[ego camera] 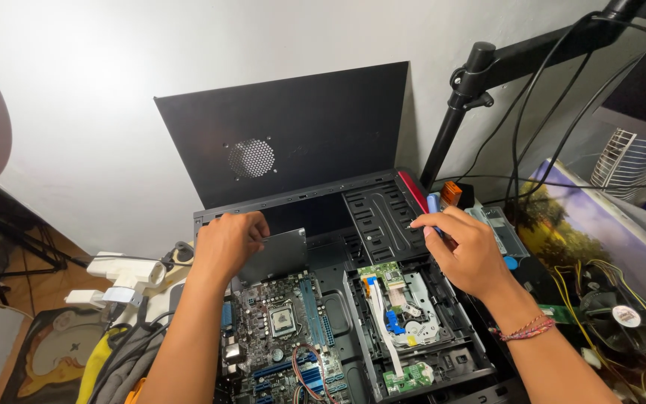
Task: Installing an optical drive into a computer case and securing it with screws using a screwdriver.
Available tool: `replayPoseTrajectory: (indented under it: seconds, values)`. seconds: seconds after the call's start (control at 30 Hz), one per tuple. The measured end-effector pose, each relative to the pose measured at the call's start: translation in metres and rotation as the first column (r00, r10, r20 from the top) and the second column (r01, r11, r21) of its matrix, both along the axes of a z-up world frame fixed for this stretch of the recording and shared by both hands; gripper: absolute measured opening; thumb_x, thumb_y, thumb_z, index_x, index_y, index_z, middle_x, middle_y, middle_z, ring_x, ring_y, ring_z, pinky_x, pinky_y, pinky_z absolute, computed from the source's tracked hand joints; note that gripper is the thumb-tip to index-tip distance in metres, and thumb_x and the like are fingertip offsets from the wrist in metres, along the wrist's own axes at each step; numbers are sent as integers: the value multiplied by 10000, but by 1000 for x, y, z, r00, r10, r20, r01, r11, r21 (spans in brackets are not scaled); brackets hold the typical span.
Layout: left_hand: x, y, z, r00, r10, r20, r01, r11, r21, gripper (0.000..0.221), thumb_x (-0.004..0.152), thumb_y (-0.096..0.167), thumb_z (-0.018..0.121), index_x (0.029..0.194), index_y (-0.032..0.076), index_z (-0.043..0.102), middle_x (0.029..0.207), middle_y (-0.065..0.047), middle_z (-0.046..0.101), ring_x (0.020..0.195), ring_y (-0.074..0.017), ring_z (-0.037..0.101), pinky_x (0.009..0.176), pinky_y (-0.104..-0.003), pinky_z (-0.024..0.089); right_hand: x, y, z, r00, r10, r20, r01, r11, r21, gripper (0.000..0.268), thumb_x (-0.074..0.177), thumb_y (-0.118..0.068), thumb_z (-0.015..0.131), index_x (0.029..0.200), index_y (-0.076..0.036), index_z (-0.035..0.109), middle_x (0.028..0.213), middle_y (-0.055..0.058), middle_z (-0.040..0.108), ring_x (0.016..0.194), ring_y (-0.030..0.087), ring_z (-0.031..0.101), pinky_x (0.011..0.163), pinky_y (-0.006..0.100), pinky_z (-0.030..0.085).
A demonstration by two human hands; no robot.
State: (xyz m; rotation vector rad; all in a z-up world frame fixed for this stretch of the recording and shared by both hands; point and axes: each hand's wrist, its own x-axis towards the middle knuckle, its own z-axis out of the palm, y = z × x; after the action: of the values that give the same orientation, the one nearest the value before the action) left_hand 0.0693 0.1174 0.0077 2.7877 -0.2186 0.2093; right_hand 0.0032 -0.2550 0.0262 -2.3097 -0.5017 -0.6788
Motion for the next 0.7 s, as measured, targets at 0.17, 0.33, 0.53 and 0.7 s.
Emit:
replayPoseTrajectory:
  seconds: [0.17,0.33,0.53,0.7]
  values:
    - [-3,-6,5,998,-61,-1,61,997,-41,148,755,161,794,892,198,752,809,67,787,786,-157,748,644,-362,547,0,0,0,1000,-2,11,2,1000,7,140,915,-77,639,1006,-84,745,716,46,557,559,160,530,547,313,447]
    - [-11,-17,17,990,-115,86,120,991,-54,131,783,222,790,911,213,764,816,59,792,773,-160,747,639,-355,544,0,-2,1,1000,-12,28,11,1000,17,155,923,-71,634,1030,-85,745,708,52,546,559,164,518,542,314,434]
    - [-25,-31,35,931,-205,302,232,971,-58,139,805,249,773,930,189,761,862,23,780,764,-199,735,597,-370,535,0,-4,4,997,-14,82,10,999,48,168,938,-65,631,1071,-76,734,719,49,546,563,156,507,535,310,414]
    - [-38,-45,50,833,-301,465,339,941,1,142,841,211,764,968,150,748,880,-8,761,762,-234,715,593,-374,525,1,-6,4,996,-13,86,8,998,63,185,932,-55,627,1083,-72,733,722,52,546,560,155,505,531,306,413]
